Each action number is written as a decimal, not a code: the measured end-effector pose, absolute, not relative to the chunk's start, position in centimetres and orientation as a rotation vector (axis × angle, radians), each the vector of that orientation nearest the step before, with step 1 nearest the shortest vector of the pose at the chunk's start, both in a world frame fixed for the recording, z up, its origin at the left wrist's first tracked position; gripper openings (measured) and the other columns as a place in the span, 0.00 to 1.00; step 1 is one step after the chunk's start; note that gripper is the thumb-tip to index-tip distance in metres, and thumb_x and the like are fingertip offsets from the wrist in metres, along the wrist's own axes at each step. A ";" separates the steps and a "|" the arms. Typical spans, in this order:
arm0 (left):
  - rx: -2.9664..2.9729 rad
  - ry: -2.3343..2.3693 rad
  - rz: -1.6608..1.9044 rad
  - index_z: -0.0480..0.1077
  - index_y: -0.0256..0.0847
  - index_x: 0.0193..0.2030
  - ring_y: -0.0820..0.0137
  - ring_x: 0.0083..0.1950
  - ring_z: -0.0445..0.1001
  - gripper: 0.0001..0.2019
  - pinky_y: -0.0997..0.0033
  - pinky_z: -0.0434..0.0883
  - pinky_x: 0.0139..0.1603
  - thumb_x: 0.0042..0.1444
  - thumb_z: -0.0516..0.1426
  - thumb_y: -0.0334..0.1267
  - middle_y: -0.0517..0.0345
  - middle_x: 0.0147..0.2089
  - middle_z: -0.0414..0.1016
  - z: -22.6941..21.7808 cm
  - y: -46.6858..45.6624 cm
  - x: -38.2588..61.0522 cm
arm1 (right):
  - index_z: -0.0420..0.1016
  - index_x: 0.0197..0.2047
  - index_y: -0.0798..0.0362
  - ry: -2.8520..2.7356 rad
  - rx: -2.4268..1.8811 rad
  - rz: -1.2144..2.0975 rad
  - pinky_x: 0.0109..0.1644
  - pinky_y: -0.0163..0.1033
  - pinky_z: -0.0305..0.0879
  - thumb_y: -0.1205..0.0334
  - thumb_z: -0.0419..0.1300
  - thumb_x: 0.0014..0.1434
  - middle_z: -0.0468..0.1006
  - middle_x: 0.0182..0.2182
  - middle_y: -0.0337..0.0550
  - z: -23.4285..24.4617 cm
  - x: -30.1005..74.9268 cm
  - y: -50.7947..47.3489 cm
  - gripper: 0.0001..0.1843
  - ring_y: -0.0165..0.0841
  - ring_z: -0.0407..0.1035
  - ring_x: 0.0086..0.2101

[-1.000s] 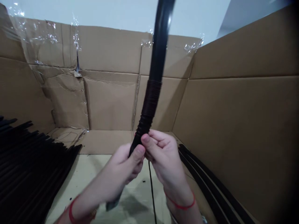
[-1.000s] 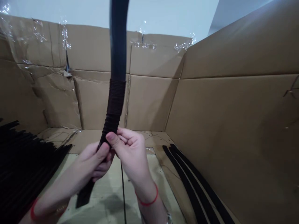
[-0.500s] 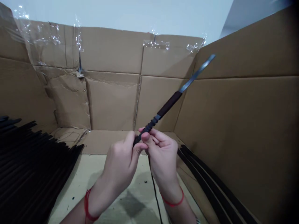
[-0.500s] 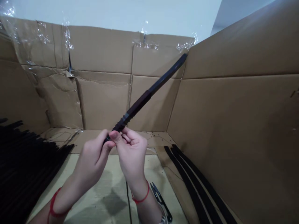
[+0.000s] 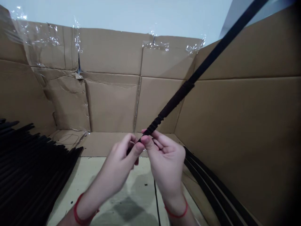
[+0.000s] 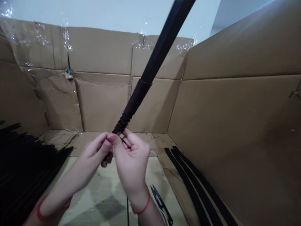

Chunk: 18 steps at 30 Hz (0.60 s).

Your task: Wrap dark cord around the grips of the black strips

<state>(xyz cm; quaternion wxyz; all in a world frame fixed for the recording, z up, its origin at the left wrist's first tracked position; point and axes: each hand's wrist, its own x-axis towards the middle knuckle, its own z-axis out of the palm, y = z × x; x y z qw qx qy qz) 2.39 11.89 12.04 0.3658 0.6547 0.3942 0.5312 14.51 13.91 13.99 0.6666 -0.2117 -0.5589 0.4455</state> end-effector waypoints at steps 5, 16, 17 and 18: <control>1.647 0.949 1.297 0.62 0.40 0.32 0.77 0.21 0.52 0.25 0.77 0.50 0.20 0.63 0.43 0.61 0.66 0.21 0.54 11.9 11.9 2.8 | 0.82 0.29 0.51 -1.303 -0.452 1.049 0.20 0.32 0.61 0.57 0.70 0.52 0.69 0.16 0.34 13.6 14.2 13.9 0.07 0.26 0.59 0.17; 1.346 0.660 1.014 0.59 0.40 0.32 0.81 0.20 0.43 0.26 0.81 0.44 0.18 0.60 0.46 0.64 0.70 0.23 0.49 9.8 12.2 6.2 | 0.63 0.18 0.53 -0.957 -0.482 0.793 0.18 0.32 0.37 0.53 0.73 0.47 0.49 0.14 0.26 14.6 17.1 14.2 0.23 0.22 0.38 0.17; 1.344 0.657 1.007 0.59 0.40 0.31 0.80 0.20 0.42 0.26 0.81 0.43 0.18 0.60 0.46 0.64 0.70 0.22 0.49 9.6 12.3 6.3 | 0.61 0.18 0.52 -0.965 -0.495 0.786 0.18 0.33 0.36 0.53 0.72 0.48 0.48 0.14 0.26 14.7 17.3 14.2 0.24 0.22 0.37 0.17; 1.341 0.658 1.005 0.59 0.39 0.31 0.80 0.21 0.42 0.26 0.81 0.44 0.18 0.60 0.46 0.63 0.70 0.22 0.48 9.5 12.3 6.4 | 0.60 0.18 0.52 -0.977 -0.505 0.788 0.18 0.33 0.36 0.52 0.72 0.48 0.48 0.14 0.26 14.7 17.4 14.2 0.25 0.22 0.37 0.17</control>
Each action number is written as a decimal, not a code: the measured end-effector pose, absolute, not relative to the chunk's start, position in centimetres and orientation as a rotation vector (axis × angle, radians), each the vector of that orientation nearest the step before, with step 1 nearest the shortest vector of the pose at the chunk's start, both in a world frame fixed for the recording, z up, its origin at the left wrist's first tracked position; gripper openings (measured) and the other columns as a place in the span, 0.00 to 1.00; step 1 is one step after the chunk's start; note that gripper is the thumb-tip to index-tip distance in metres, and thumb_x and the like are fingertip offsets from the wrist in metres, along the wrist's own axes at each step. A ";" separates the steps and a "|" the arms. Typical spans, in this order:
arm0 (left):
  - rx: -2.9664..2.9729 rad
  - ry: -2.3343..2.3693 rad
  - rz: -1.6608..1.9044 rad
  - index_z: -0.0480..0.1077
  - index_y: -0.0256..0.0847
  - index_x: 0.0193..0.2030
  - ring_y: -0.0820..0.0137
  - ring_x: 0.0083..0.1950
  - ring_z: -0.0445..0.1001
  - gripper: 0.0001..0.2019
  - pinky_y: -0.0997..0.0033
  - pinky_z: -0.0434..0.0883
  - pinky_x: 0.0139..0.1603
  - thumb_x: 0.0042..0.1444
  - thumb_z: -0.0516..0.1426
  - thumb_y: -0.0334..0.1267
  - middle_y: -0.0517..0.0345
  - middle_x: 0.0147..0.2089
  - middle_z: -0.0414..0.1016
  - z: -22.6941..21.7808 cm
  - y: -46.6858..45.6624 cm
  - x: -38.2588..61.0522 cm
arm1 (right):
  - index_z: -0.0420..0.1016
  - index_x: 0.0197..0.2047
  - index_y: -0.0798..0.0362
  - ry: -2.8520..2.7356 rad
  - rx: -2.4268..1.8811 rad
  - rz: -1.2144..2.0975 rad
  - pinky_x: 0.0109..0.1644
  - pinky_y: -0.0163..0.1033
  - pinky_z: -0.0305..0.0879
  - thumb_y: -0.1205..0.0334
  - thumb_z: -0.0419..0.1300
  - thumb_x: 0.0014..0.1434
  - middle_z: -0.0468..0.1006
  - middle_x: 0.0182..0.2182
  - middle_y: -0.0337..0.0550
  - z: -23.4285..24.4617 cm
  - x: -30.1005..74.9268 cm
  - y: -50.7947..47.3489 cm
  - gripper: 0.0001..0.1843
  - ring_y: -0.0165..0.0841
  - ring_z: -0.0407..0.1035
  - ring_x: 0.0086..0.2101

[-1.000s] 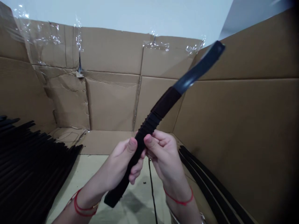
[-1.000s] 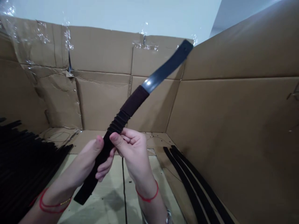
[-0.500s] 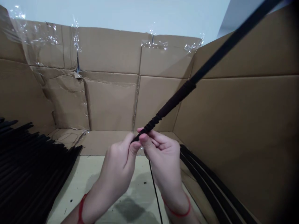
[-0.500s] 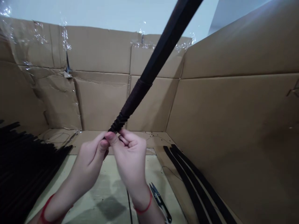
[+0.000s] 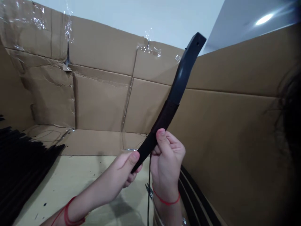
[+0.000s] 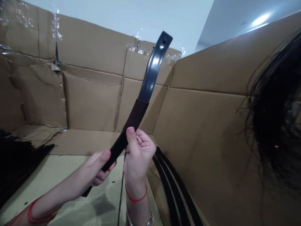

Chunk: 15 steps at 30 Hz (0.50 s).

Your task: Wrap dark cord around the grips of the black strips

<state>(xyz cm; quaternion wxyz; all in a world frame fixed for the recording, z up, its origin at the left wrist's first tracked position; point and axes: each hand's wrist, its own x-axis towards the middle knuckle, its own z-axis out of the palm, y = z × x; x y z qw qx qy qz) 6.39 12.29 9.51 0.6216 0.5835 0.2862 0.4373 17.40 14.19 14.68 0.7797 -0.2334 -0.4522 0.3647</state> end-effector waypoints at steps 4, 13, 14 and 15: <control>1.335 0.674 1.023 0.60 0.39 0.31 0.81 0.21 0.40 0.26 0.81 0.44 0.18 0.59 0.47 0.64 0.70 0.23 0.49 9.9 12.4 6.1 | 0.62 0.19 0.52 -1.018 -0.507 0.831 0.19 0.33 0.37 0.51 0.71 0.49 0.47 0.15 0.26 14.6 17.3 14.5 0.23 0.22 0.37 0.17; 1.251 0.549 0.710 0.62 0.40 0.28 0.81 0.13 0.42 0.29 0.81 0.45 0.12 0.61 0.41 0.65 0.71 0.14 0.49 11.4 11.5 2.1 | 0.82 0.42 0.51 -1.344 -0.353 1.179 0.18 0.32 0.33 0.47 0.72 0.48 0.49 0.15 0.26 15.1 18.4 13.6 0.21 0.21 0.36 0.17; 1.249 0.503 0.607 0.62 0.40 0.27 0.80 0.11 0.44 0.31 0.80 0.46 0.11 0.60 0.39 0.66 0.71 0.12 0.49 11.3 11.7 1.9 | 0.83 0.42 0.50 -1.371 -0.334 1.195 0.18 0.32 0.33 0.47 0.71 0.49 0.48 0.15 0.26 15.0 18.2 13.3 0.21 0.21 0.36 0.17; 1.272 0.474 0.551 0.62 0.41 0.26 0.79 0.10 0.46 0.32 0.79 0.48 0.10 0.59 0.37 0.68 0.70 0.11 0.50 11.3 12.1 1.9 | 0.83 0.41 0.50 -1.379 -0.325 1.190 0.18 0.32 0.34 0.46 0.70 0.50 0.48 0.15 0.27 14.8 17.9 13.0 0.20 0.21 0.37 0.17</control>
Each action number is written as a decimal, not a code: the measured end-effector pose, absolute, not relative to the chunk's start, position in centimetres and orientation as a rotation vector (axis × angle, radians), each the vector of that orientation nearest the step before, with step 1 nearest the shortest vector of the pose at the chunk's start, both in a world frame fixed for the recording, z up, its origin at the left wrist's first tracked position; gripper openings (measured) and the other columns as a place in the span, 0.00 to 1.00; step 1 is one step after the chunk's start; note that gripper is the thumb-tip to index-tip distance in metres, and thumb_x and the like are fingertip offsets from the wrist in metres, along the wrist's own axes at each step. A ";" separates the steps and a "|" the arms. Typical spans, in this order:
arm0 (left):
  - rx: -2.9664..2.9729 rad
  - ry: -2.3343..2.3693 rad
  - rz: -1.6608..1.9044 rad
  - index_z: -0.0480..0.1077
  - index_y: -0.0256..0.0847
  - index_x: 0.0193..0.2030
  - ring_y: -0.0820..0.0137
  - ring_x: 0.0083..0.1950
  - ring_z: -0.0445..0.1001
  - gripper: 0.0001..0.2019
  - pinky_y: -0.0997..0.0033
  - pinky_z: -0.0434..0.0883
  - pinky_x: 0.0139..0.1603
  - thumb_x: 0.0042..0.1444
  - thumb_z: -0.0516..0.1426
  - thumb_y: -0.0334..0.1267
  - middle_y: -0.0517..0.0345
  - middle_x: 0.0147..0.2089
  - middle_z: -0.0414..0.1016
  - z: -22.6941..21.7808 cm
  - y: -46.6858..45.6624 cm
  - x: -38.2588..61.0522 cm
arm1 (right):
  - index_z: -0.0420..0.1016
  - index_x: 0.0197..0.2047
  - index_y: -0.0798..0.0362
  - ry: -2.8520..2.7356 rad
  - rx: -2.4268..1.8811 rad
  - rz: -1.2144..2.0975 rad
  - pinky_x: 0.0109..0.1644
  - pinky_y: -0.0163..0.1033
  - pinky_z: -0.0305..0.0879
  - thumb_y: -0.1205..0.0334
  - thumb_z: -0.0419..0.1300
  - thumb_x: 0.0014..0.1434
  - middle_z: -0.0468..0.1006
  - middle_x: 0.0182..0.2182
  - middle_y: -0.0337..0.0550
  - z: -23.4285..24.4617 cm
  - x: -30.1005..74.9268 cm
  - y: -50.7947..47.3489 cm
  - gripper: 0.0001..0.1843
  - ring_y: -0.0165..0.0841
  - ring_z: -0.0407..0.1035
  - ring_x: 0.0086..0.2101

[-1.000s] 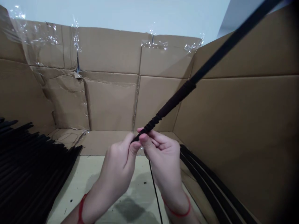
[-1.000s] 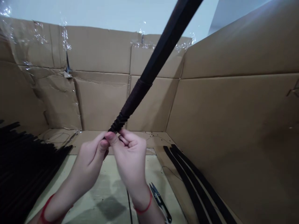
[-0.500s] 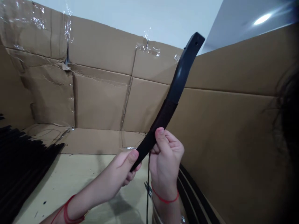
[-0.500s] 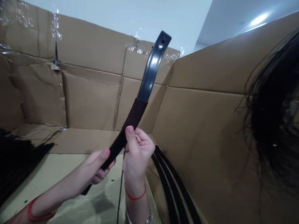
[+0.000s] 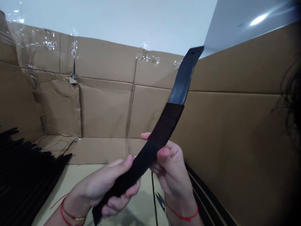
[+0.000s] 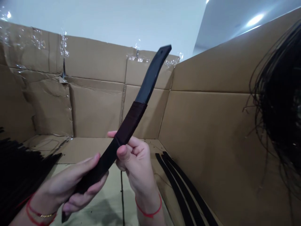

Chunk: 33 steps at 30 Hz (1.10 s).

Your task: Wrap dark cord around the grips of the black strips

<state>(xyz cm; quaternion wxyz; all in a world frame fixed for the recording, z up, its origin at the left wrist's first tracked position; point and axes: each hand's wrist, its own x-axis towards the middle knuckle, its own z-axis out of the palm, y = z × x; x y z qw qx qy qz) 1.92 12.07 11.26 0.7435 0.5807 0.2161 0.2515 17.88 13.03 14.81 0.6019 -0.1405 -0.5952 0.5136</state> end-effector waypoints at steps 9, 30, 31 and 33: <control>1.800 0.905 1.224 0.60 0.40 0.29 0.77 0.22 0.48 0.25 0.77 0.46 0.21 0.58 0.51 0.63 0.68 0.21 0.51 11.9 12.4 2.0 | 0.79 0.35 0.54 -1.306 -0.418 1.153 0.17 0.32 0.35 0.48 0.69 0.51 0.48 0.15 0.25 14.2 16.5 14.1 0.17 0.21 0.36 0.16; 1.859 1.090 1.044 0.63 0.41 0.30 0.73 0.20 0.58 0.25 0.75 0.51 0.22 0.64 0.41 0.59 0.63 0.19 0.60 12.5 12.2 1.3 | 0.75 0.26 0.56 -1.274 -0.497 0.924 0.18 0.32 0.36 0.55 0.71 0.51 0.49 0.15 0.27 13.7 15.9 15.4 0.14 0.22 0.40 0.17; 1.865 1.193 1.176 0.61 0.42 0.28 0.73 0.21 0.57 0.23 0.75 0.50 0.22 0.63 0.45 0.58 0.63 0.20 0.59 12.4 12.4 1.4 | 0.75 0.26 0.55 -1.222 -0.494 0.866 0.18 0.32 0.37 0.55 0.70 0.52 0.49 0.16 0.27 13.6 15.8 15.3 0.14 0.22 0.41 0.17; 1.851 1.380 1.431 0.57 0.42 0.25 0.73 0.21 0.55 0.22 0.74 0.47 0.22 0.62 0.49 0.56 0.63 0.20 0.57 12.3 12.6 1.8 | 0.78 0.31 0.55 -1.175 -0.466 0.908 0.18 0.32 0.37 0.52 0.68 0.55 0.48 0.16 0.27 13.6 15.6 15.3 0.14 0.22 0.40 0.17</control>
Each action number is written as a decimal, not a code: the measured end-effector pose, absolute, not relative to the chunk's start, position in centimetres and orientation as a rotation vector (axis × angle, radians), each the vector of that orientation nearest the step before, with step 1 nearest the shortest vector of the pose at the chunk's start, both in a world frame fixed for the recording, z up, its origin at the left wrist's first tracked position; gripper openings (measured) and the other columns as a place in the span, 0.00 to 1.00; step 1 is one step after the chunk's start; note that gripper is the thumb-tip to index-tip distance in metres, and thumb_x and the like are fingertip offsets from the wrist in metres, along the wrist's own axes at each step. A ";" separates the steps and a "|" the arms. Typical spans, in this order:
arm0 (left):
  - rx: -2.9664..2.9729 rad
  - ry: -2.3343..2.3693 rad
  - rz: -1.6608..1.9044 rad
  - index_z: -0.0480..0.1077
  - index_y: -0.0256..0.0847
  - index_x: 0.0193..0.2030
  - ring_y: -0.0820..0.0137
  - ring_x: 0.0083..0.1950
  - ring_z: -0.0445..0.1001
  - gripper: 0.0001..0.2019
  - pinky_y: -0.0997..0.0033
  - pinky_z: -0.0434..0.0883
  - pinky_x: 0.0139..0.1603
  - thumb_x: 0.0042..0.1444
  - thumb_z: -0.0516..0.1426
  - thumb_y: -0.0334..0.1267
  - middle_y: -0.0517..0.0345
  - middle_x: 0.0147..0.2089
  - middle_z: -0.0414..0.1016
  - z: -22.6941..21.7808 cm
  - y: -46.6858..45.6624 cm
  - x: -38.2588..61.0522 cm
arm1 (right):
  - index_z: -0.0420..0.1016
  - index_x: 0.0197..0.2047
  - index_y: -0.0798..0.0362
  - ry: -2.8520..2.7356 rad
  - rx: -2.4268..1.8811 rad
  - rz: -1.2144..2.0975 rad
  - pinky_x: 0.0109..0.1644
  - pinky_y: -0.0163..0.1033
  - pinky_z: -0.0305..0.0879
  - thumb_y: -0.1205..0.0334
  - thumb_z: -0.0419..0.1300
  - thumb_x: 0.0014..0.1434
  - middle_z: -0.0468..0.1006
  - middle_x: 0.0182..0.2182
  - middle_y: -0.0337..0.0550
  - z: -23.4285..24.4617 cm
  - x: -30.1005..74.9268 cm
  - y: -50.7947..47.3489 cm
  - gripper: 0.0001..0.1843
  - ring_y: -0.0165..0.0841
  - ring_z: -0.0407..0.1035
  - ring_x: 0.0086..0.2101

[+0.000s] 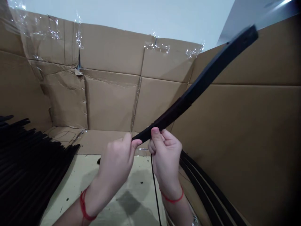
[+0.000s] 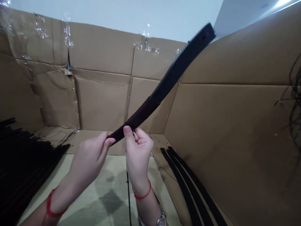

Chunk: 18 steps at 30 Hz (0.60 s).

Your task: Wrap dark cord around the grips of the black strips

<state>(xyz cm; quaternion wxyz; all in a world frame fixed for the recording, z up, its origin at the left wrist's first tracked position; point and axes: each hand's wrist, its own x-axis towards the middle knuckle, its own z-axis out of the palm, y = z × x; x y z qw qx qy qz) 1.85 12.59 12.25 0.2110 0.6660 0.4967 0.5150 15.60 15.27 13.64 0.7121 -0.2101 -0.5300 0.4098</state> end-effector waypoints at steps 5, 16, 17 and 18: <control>1.804 1.004 1.127 0.61 0.42 0.29 0.75 0.19 0.54 0.26 0.76 0.52 0.21 0.62 0.40 0.62 0.66 0.19 0.56 12.1 12.3 2.1 | 0.80 0.34 0.58 -1.232 -0.395 1.135 0.18 0.31 0.35 0.50 0.65 0.58 0.44 0.16 0.25 13.7 15.7 15.6 0.17 0.22 0.35 0.17; 1.767 1.301 1.414 0.62 0.40 0.26 0.74 0.23 0.59 0.28 0.75 0.54 0.23 0.62 0.43 0.62 0.62 0.21 0.61 12.3 12.8 1.5 | 0.62 0.21 0.53 -1.175 -0.464 0.816 0.18 0.32 0.38 0.52 0.65 0.58 0.49 0.16 0.27 13.0 14.9 15.7 0.23 0.22 0.42 0.17; 1.736 1.336 1.389 0.62 0.40 0.25 0.74 0.21 0.58 0.28 0.75 0.52 0.22 0.62 0.42 0.63 0.62 0.20 0.59 12.3 12.9 1.3 | 0.65 0.22 0.53 -1.214 -0.451 0.900 0.18 0.32 0.37 0.50 0.65 0.58 0.48 0.16 0.26 13.0 14.9 15.6 0.21 0.21 0.41 0.17; 1.701 1.292 1.279 0.63 0.40 0.25 0.74 0.20 0.56 0.30 0.75 0.52 0.21 0.61 0.40 0.64 0.63 0.18 0.58 12.3 12.9 1.2 | 0.70 0.26 0.54 -1.266 -0.433 0.995 0.18 0.32 0.36 0.49 0.65 0.57 0.47 0.16 0.26 13.0 14.8 15.5 0.18 0.21 0.39 0.16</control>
